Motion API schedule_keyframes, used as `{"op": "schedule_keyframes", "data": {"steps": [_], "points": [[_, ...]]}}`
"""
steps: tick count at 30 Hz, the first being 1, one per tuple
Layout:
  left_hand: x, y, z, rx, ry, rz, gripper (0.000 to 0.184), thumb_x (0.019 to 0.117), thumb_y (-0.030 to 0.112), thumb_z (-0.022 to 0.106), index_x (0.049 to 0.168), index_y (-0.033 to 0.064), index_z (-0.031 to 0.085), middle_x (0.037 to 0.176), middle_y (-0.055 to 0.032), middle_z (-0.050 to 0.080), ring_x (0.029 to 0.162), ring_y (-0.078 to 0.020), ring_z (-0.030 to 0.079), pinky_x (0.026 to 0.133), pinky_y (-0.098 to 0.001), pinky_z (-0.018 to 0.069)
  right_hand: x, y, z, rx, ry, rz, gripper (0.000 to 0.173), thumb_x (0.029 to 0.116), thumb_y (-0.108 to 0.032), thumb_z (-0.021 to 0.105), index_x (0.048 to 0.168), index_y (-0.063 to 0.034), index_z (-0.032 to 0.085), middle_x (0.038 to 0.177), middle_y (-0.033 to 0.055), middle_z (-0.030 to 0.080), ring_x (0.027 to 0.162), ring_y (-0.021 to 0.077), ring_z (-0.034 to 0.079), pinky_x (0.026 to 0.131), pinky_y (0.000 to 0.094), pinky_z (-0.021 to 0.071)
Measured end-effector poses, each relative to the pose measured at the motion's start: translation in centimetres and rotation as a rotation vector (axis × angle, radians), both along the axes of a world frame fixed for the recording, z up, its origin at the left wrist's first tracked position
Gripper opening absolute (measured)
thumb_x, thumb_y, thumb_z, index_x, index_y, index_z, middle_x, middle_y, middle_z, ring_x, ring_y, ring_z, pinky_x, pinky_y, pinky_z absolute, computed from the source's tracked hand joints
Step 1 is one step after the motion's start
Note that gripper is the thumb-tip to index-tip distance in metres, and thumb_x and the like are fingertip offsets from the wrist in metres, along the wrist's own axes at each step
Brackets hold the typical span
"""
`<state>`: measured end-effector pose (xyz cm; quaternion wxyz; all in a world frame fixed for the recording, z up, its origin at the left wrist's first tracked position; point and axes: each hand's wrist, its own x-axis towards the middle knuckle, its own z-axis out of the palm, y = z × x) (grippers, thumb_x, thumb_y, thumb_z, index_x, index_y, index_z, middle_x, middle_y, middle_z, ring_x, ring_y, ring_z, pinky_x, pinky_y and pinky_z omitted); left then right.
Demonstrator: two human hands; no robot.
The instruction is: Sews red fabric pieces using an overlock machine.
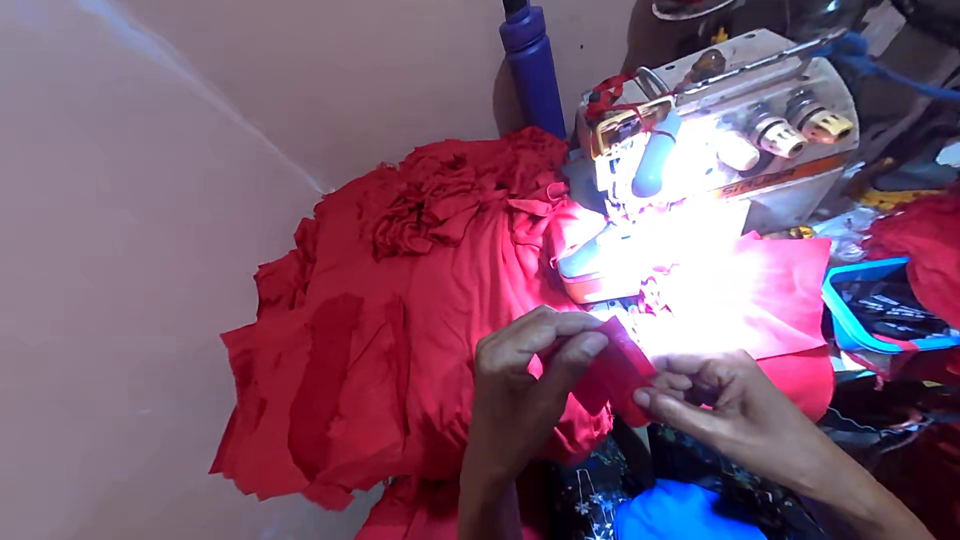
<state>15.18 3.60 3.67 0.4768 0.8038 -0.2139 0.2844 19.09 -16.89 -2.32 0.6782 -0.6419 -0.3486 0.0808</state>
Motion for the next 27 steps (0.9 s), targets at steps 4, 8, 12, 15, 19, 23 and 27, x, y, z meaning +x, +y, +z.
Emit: {"op": "schedule_keyframes", "data": {"steps": [4,8,12,15,19,23,27], "points": [[1.8,-0.1,0.0,0.014,-0.047,0.083,0.008,0.0921,0.008,0.07,0.093,0.0046,0.077,0.087,0.0024,0.069,0.082,-0.0012,0.065,0.073,-0.016,0.0551,0.3,0.2,-0.3,-0.063,-0.132,-0.167,0.017,0.0932,-0.023,0.065,0.092,-0.0084,0.074,0.081,-0.0109,0.07,0.072,-0.0131,0.06,0.063,0.0058,0.05],[6.4,-0.4,-1.2,0.045,-0.042,0.138,0.008,0.0891,0.006,0.073,0.094,0.0011,0.078,0.086,-0.0007,0.068,0.08,-0.0003,0.062,0.073,-0.0144,0.0509,2.3,0.8,-1.4,-0.137,-0.207,-0.404,0.023,0.0941,-0.025,0.064,0.097,-0.0054,0.076,0.088,-0.0021,0.073,0.08,-0.0069,0.066,0.071,0.011,0.054],[10.9,-1.5,-4.1,0.05,0.101,0.271,0.015,0.086,0.002,0.078,0.101,0.0018,0.073,0.091,-0.0096,0.073,0.076,-0.0135,0.068,0.07,-0.0307,0.0564,5.2,2.1,-2.9,-0.218,-0.037,-0.559,0.021,0.0958,-0.021,0.063,0.099,-0.0021,0.071,0.08,0.0,0.067,0.071,0.0004,0.061,0.068,0.0202,0.0521],[13.2,-2.2,-5.7,0.209,0.116,0.411,0.014,0.0931,0.011,0.072,0.104,0.002,0.071,0.09,-0.0139,0.07,0.078,-0.0243,0.067,0.071,-0.0436,0.0556,6.6,2.4,-3.9,-0.299,-0.051,-0.609,0.028,0.0985,-0.024,0.062,0.101,0.002,0.073,0.085,0.0105,0.07,0.076,0.014,0.067,0.073,0.0342,0.0569],[13.1,-3.6,-5.6,0.371,0.042,0.571,0.019,0.0904,0.014,0.073,0.106,0.0037,0.074,0.109,-0.0172,0.068,0.106,-0.0355,0.062,0.086,-0.0537,0.0466,5.9,2.4,-4.0,-0.303,-0.105,-0.623,0.031,0.0982,-0.026,0.06,0.098,0.0027,0.073,0.08,0.0092,0.068,0.072,0.012,0.066,0.068,0.0304,0.0548],[10.8,-5.5,-7.5,0.472,-0.112,0.673,0.011,0.0869,0.012,0.071,0.088,0.0047,0.078,0.094,-0.014,0.074,0.093,-0.0324,0.069,0.082,-0.0483,0.0493,4.1,1.8,-4.8,-0.25,-0.114,-0.621,0.031,0.0971,-0.026,0.059,0.1,0.0005,0.075,0.085,0.0058,0.071,0.076,0.0027,0.063,0.071,0.0195,0.0514],[9.6,-6.9,-8.2,0.496,-0.039,0.727,0.015,0.0876,0.012,0.07,0.095,0.0046,0.08,0.098,-0.0139,0.076,0.098,-0.0323,0.069,0.095,-0.049,0.0467,3.9,1.8,-5.1,-0.167,-0.071,-0.668,0.027,0.095,-0.024,0.062,0.092,0.0002,0.073,0.084,0.0032,0.069,0.074,-0.0035,0.061,0.068,0.0126,0.0504]]}}
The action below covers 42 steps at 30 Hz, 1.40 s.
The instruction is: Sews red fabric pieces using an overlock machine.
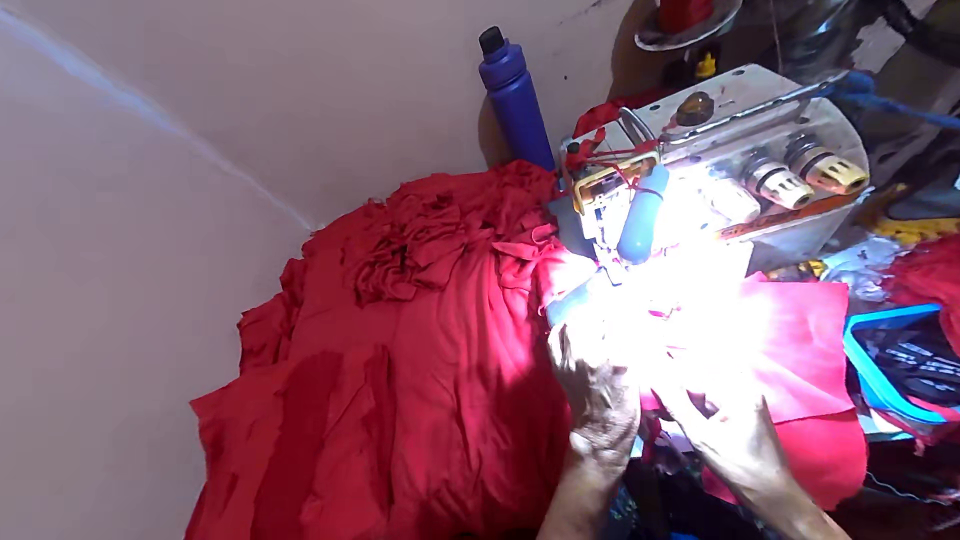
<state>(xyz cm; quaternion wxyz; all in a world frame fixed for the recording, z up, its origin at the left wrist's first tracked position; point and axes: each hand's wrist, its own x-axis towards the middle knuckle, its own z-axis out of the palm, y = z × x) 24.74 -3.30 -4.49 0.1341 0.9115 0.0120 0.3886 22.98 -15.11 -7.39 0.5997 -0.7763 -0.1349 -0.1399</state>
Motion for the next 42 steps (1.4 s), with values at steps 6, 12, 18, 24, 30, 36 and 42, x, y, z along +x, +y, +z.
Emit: {"op": "schedule_keyframes", "data": {"steps": [6,12,18,24,30,36,42], "points": [[1.6,-0.2,1.1,-0.132,0.098,0.018,0.024,0.0904,0.011,0.068,0.112,0.0063,0.077,0.111,-0.0128,0.075,0.108,-0.0305,0.069,0.098,-0.0479,0.0494,2.5,0.7,0.9,0.036,-0.011,-0.028,0.024,0.094,-0.021,0.063,0.101,0.0014,0.072,0.079,-0.0008,0.068,0.071,-0.0051,0.061,0.067,0.0129,0.0514],[3.1,2.2,2.7,-0.228,0.34,-0.071,0.047,0.0944,0.024,0.068,0.136,0.0027,0.063,0.137,-0.017,0.063,0.13,-0.0309,0.057,0.11,-0.051,0.041,4.4,1.2,1.4,-0.086,-0.08,-0.073,0.025,0.0963,-0.019,0.061,0.107,-0.0023,0.076,0.084,0.0068,0.072,0.07,0.0081,0.068,0.066,0.0262,0.0583],[6.7,5.2,4.9,-0.192,0.494,-0.032,0.032,0.1025,0.024,0.061,0.13,0.0076,0.062,0.113,-0.0214,0.069,0.104,-0.0408,0.066,0.085,-0.0597,0.052,3.6,0.2,1.5,-0.269,-0.139,-0.11,0.029,0.0955,-0.024,0.057,0.1,-0.0033,0.077,0.081,0.0091,0.073,0.072,0.0222,0.07,0.066,0.0443,0.0554],[12.3,10.1,4.4,-0.368,0.441,-0.035,0.034,0.1062,0.021,0.05,0.133,0.0049,0.064,0.123,-0.0198,0.07,0.118,-0.0356,0.065,0.104,-0.0561,0.0447,-0.2,-4.9,1.1,-0.289,-0.322,-0.145,0.026,0.0961,-0.018,0.056,0.098,-0.0047,0.078,0.084,0.0082,0.076,0.074,0.0082,0.07,0.069,0.0217,0.0541],[4.0,10.3,2.4,-0.357,0.071,-0.26,0.028,0.1041,0.014,0.056,0.121,-0.0042,0.07,0.124,-0.0189,0.07,0.116,-0.0263,0.066,0.103,-0.0416,0.0499,-3.9,-11.8,-0.3,-0.311,-0.294,-0.198,0.027,0.099,-0.016,0.055,0.102,-0.0001,0.077,0.091,0.0137,0.076,0.083,0.0089,0.07,0.079,0.0194,0.0521],[-5.8,-0.2,-2.9,-0.468,0.081,-0.541,0.015,0.0818,0.005,0.074,0.094,-0.003,0.078,0.094,-0.0133,0.075,0.093,-0.0134,0.071,0.09,-0.0268,0.0551,-4.4,-11.9,-1.7,-0.325,-0.272,-0.227,0.027,0.0979,-0.019,0.057,0.098,-0.0021,0.078,0.094,0.0144,0.075,0.095,0.0176,0.068,0.089,0.0262,0.0497],[-5.4,-3.2,-5.2,-0.498,0.189,-0.602,0.013,0.0868,0.004,0.07,0.095,-0.0013,0.079,0.093,-0.0153,0.076,0.09,-0.0185,0.071,0.089,-0.0307,0.0536,-4.1,-10.9,-2.3,-0.353,-0.28,-0.212,0.027,0.0967,-0.02,0.057,0.099,-0.0045,0.079,0.098,0.0148,0.073,0.097,0.0219,0.066,0.088,0.029,0.0498]]}}
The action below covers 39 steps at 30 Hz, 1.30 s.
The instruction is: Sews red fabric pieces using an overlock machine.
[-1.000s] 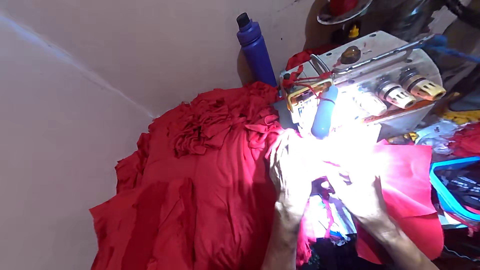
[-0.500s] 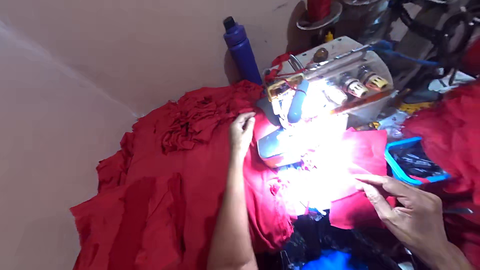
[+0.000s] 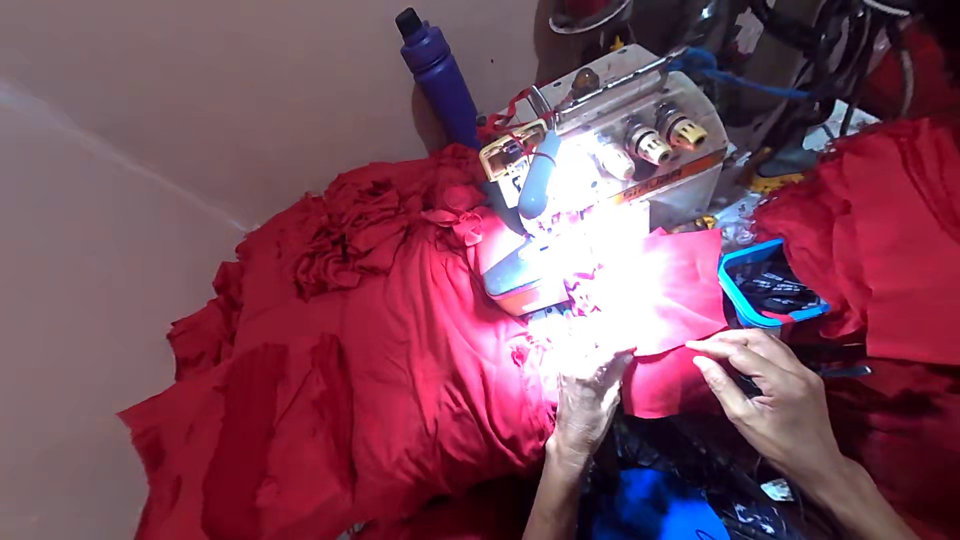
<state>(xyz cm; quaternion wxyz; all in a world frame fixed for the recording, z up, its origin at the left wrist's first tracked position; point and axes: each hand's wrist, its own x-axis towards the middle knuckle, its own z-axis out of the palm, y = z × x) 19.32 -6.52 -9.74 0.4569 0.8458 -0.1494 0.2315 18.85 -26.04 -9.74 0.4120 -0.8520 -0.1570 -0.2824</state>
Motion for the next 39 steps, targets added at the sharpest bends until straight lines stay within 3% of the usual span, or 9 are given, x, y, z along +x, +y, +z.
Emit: {"op": "schedule_keyframes", "data": {"steps": [3,6,10,16,19,23,30,34,39], "points": [[0.8,0.1,1.9,0.077,-0.028,-0.004,0.012,0.0895,0.005,0.069,0.094,-0.0025,0.077,0.09,-0.0134,0.075,0.084,-0.0159,0.072,0.083,-0.0287,0.0561,0.1,-0.3,-0.3,-0.004,0.009,0.015,0.027,0.0966,-0.022,0.058,0.098,-0.0053,0.079,0.099,0.0146,0.072,0.097,0.0224,0.066,0.086,0.0306,0.0502],[2.6,-0.5,5.0,0.307,0.026,-0.038,0.013,0.0951,0.008,0.065,0.098,0.0028,0.076,0.097,-0.012,0.074,0.091,-0.0223,0.071,0.082,-0.0391,0.0569,-0.3,-0.5,-0.2,-0.021,-0.019,0.047,0.026,0.0971,-0.022,0.059,0.097,-0.0058,0.08,0.096,0.0142,0.072,0.095,0.0231,0.065,0.087,0.0326,0.0496],[6.4,-3.0,8.6,0.346,0.031,-0.17,0.014,0.0973,0.002,0.062,0.106,-0.0005,0.072,0.11,-0.0149,0.069,0.094,-0.0257,0.069,0.082,-0.0412,0.0563,-1.7,-0.2,-0.1,-0.11,-0.073,0.194,0.029,0.103,-0.033,0.056,0.096,-0.0133,0.076,0.094,0.0115,0.071,0.09,0.0289,0.065,0.079,0.0425,0.0504],[8.7,-4.2,7.8,0.25,-0.074,-0.241,0.04,0.0971,0.0,0.06,0.137,-0.0012,0.059,0.153,-0.0193,0.049,0.135,-0.0317,0.053,0.11,-0.0403,0.0448,-1.8,1.7,-3.1,-0.36,-0.254,0.203,0.019,0.1025,-0.023,0.055,0.106,-0.0182,0.073,0.097,0.0085,0.069,0.085,0.0288,0.063,0.072,0.0393,0.0475],[7.3,-2.6,6.2,0.262,-0.126,-0.135,0.034,0.0979,0.004,0.061,0.132,0.0001,0.065,0.142,-0.0183,0.058,0.13,-0.0286,0.057,0.108,-0.0387,0.0464,-1.8,1.7,-3.5,-0.293,-0.311,0.235,0.019,0.1023,-0.011,0.053,0.102,-0.0132,0.072,0.092,0.0077,0.071,0.085,0.0264,0.062,0.075,0.0361,0.047],[3.4,0.0,4.2,0.102,-0.185,0.04,0.014,0.0899,0.001,0.069,0.101,0.0007,0.078,0.115,-0.015,0.073,0.115,-0.0195,0.067,0.101,-0.0307,0.0526,-1.9,1.5,-3.7,-0.214,-0.249,0.277,0.021,0.1014,-0.012,0.053,0.097,-0.0121,0.073,0.089,0.008,0.071,0.085,0.0256,0.063,0.076,0.0358,0.0477],[-4.5,2.0,0.9,-0.165,0.072,0.165,0.016,0.0852,-0.003,0.065,0.096,-0.004,0.077,0.103,-0.0146,0.073,0.105,-0.0104,0.068,0.097,-0.0218,0.0529,-2.5,2.3,-3.3,-0.244,-0.155,0.195,0.024,0.1035,-0.031,0.055,0.111,-0.0163,0.073,0.1,0.0102,0.07,0.091,0.0282,0.063,0.078,0.038,0.0466],[-6.7,1.8,-0.1,-0.263,0.103,0.161,0.015,0.0865,-0.005,0.065,0.097,-0.0053,0.076,0.1,-0.0095,0.073,0.1,-0.0051,0.068,0.093,-0.0188,0.0543,-2.6,3.1,-4.2,-0.295,-0.211,0.132,0.013,0.1017,-0.016,0.055,0.105,-0.0123,0.067,0.099,0.0132,0.066,0.09,0.0306,0.062,0.078,0.0376,0.0486],[-8.0,2.1,0.5,-0.287,0.099,0.166,0.016,0.0884,-0.004,0.065,0.1,-0.005,0.076,0.101,-0.0081,0.073,0.101,-0.0056,0.068,0.093,-0.0193,0.0546,-2.4,2.1,-3.0,-0.111,-0.093,0.278,0.02,0.1009,-0.017,0.058,0.104,-0.0126,0.078,0.096,0.0104,0.072,0.09,0.0233,0.065,0.077,0.0312,0.0507]]}}
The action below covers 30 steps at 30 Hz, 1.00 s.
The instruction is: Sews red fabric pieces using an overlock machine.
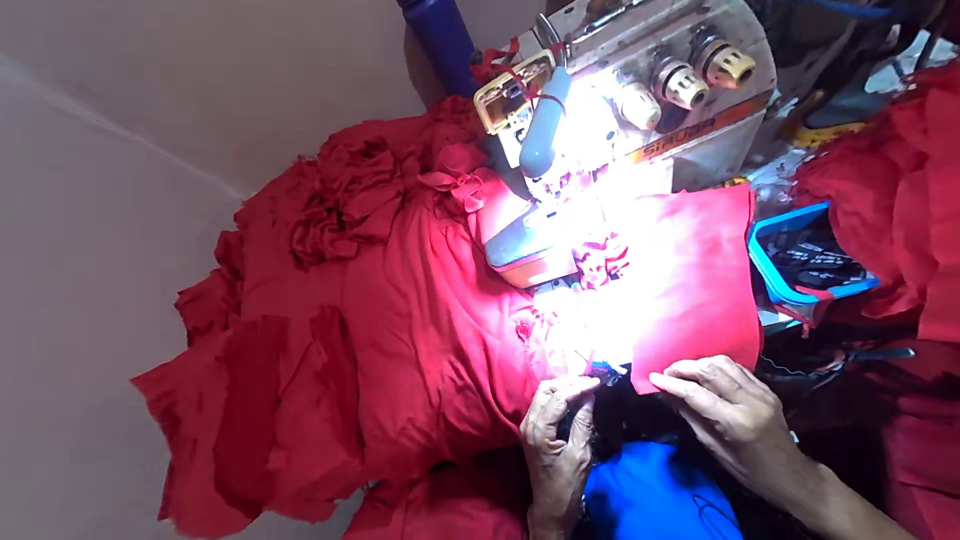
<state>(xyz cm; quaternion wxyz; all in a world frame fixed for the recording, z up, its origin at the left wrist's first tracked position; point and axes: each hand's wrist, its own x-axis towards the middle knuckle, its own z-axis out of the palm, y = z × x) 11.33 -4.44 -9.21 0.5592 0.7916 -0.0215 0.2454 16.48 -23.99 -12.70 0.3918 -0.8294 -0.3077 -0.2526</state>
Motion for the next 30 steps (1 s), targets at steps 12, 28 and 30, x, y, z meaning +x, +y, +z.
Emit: {"op": "schedule_keyframes", "data": {"steps": [12,28,30], "points": [[0.6,-2.2,-0.8,0.069,-0.07,-0.137,0.012,0.0875,-0.004,0.066,0.095,-0.0054,0.076,0.098,-0.0134,0.073,0.1,-0.0098,0.069,0.092,-0.0198,0.0547,1.2,-1.5,1.8,0.276,0.461,0.172,0.016,0.0898,-0.021,0.067,0.09,-0.0126,0.08,0.093,-0.0046,0.072,0.096,-0.0033,0.062,0.088,0.0124,0.0467],[1.8,-4.5,-1.9,-0.258,0.196,-0.082,0.007,0.089,0.001,0.07,0.086,-0.004,0.074,0.078,-0.0044,0.071,0.07,-0.0015,0.065,0.068,-0.017,0.0561,2.1,-2.8,3.0,0.4,0.573,0.272,0.007,0.0863,-0.018,0.074,0.089,-0.0147,0.079,0.09,-0.0097,0.072,0.087,-0.0032,0.066,0.079,0.0115,0.0545],[1.6,-4.3,-2.6,-0.087,0.207,-0.013,0.009,0.0892,0.005,0.071,0.087,-0.002,0.075,0.08,-0.0047,0.071,0.073,-0.0005,0.066,0.071,-0.0153,0.0556,2.9,-3.2,4.4,0.36,0.542,0.098,0.009,0.087,-0.019,0.069,0.09,-0.0155,0.077,0.089,-0.0107,0.069,0.083,-0.0034,0.065,0.073,0.0133,0.0544]]}}
